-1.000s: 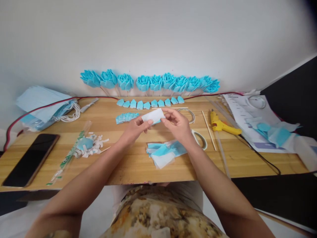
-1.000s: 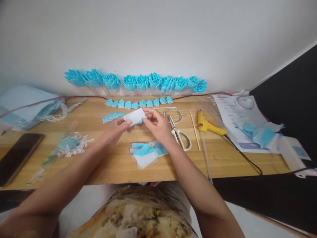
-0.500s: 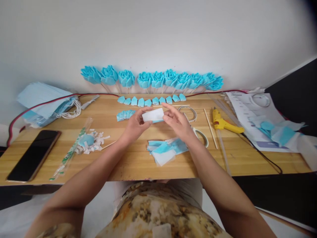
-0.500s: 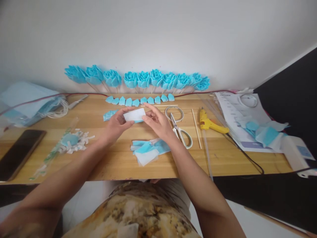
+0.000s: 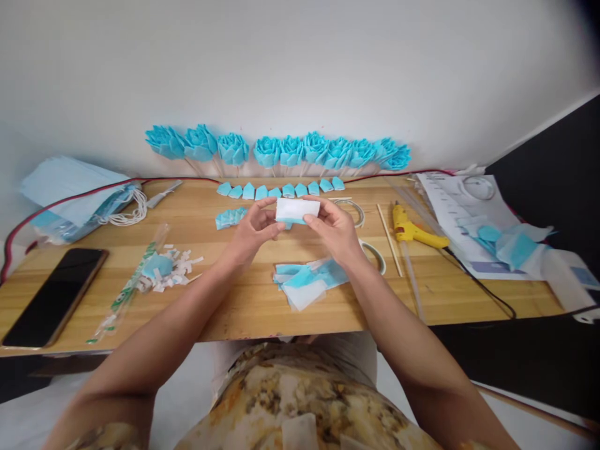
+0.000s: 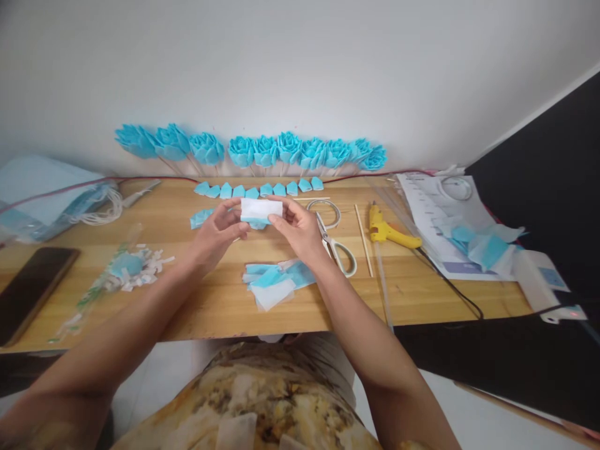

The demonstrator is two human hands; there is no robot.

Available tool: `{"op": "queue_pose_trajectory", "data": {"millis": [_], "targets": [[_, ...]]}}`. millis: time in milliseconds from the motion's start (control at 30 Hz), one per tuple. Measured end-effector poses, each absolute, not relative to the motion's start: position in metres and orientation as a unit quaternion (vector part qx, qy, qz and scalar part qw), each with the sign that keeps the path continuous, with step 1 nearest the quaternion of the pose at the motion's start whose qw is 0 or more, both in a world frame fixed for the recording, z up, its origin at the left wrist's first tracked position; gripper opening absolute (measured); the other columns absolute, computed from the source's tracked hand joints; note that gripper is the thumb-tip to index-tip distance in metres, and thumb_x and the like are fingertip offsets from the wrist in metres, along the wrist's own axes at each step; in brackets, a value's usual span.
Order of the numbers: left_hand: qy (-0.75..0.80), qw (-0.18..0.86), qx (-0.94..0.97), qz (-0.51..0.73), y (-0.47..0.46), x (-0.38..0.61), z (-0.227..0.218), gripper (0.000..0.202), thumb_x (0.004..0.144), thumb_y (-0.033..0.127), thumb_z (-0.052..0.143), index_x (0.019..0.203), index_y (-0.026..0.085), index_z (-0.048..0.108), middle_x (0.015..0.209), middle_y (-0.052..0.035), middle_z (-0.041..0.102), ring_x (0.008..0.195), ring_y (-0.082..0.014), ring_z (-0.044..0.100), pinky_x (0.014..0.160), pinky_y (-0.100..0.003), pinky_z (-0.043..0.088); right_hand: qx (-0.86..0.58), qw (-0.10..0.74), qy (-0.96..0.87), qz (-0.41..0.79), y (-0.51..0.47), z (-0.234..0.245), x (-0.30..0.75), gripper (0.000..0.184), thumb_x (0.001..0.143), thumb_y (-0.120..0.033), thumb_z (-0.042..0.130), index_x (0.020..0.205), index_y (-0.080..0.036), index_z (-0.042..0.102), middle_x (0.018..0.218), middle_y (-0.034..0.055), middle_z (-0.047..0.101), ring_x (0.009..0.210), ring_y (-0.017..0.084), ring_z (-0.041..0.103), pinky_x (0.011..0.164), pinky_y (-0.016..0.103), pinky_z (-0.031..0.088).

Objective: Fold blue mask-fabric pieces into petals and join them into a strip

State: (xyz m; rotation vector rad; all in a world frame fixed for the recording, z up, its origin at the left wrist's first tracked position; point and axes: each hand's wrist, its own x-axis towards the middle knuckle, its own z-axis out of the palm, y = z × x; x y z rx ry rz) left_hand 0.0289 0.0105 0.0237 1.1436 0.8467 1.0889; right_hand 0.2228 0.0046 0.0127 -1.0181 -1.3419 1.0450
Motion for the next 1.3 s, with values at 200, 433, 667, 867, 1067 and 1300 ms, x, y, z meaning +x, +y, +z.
{"op": "queue_pose_trajectory", "data": {"millis": [200, 433, 667, 867, 1067, 1300], "targets": [[0.382, 0.662, 0.477, 0.434, 0.009, 0.030, 0.021, 0.051, 0.066, 0.048, 0.086, 0.097, 0.015, 0.064, 0.077, -0.0003, 0.064, 0.064, -0.0104, 0.056, 0.058, -0.023, 0.044, -0.424, 0.559, -0.554, 0.448, 0.003, 0.012, 0.220, 0.043, 0.077, -0.042, 0.079, 0.116, -0.028, 0.070, 0.112, 0.0019, 0.074, 0.105, 0.020, 0.068, 0.097, 0.037, 0.054], [0.395, 0.633, 0.471, 0.471, 0.011, 0.028, 0.018, 0.039, 0.071, 0.045, 0.083, 0.090, 0.017, 0.064, 0.065, 0.0021, 0.063, 0.059, -0.0098, 0.055, 0.057, -0.023, 0.043, -0.415, 0.554, -0.555, 0.462, 0.004, 0.008, 0.219, 0.042, 0.077, -0.037, 0.079, 0.117, -0.027, 0.070, 0.113, 0.0023, 0.074, 0.104, 0.019, 0.068, 0.095, 0.034, 0.054], [0.422, 0.597, 0.482, 0.484, 0.013, 0.026, 0.016, 0.035, 0.070, 0.044, 0.083, 0.074, 0.016, 0.061, 0.059, 0.0016, 0.062, 0.054, -0.0087, 0.052, 0.056, -0.023, 0.041, -0.436, 0.544, -0.566, 0.440, 0.005, 0.006, 0.218, 0.042, 0.079, -0.040, 0.076, 0.117, -0.024, 0.070, 0.107, 0.0036, 0.073, 0.096, 0.019, 0.068, 0.088, 0.034, 0.055], [0.370, 0.655, 0.435, 0.495, 0.007, 0.031, 0.020, 0.054, 0.069, 0.057, 0.083, 0.102, 0.019, 0.065, 0.071, 0.0025, 0.062, 0.059, -0.0101, 0.055, 0.055, -0.024, 0.041, -0.439, 0.575, -0.537, 0.434, 0.003, 0.010, 0.217, 0.038, 0.081, -0.039, 0.074, 0.116, -0.025, 0.070, 0.106, 0.0029, 0.071, 0.086, 0.016, 0.063, 0.073, 0.029, 0.054], [0.382, 0.699, 0.430, 0.424, -0.007, 0.043, 0.018, 0.039, 0.067, 0.050, 0.086, 0.073, 0.015, 0.068, 0.062, 0.0017, 0.057, 0.060, -0.0094, 0.049, 0.059, -0.025, 0.039, -0.443, 0.562, -0.556, 0.423, -0.003, 0.010, 0.209, 0.040, 0.082, -0.042, 0.074, 0.119, -0.028, 0.069, 0.095, 0.0018, 0.069, 0.081, 0.016, 0.060, 0.072, 0.031, 0.055], [0.395, 0.711, 0.362, 0.456, -0.001, 0.039, 0.019, 0.036, 0.064, 0.042, 0.087, 0.065, 0.013, 0.066, 0.065, -0.0002, 0.061, 0.058, -0.0084, 0.051, 0.056, -0.024, 0.039, -0.423, 0.563, -0.600, 0.380, -0.002, 0.011, 0.211, 0.048, 0.088, -0.042, 0.068, 0.135, -0.031, 0.058, 0.099, 0.0024, 0.067, 0.077, 0.016, 0.062, 0.070, 0.032, 0.057]]}}
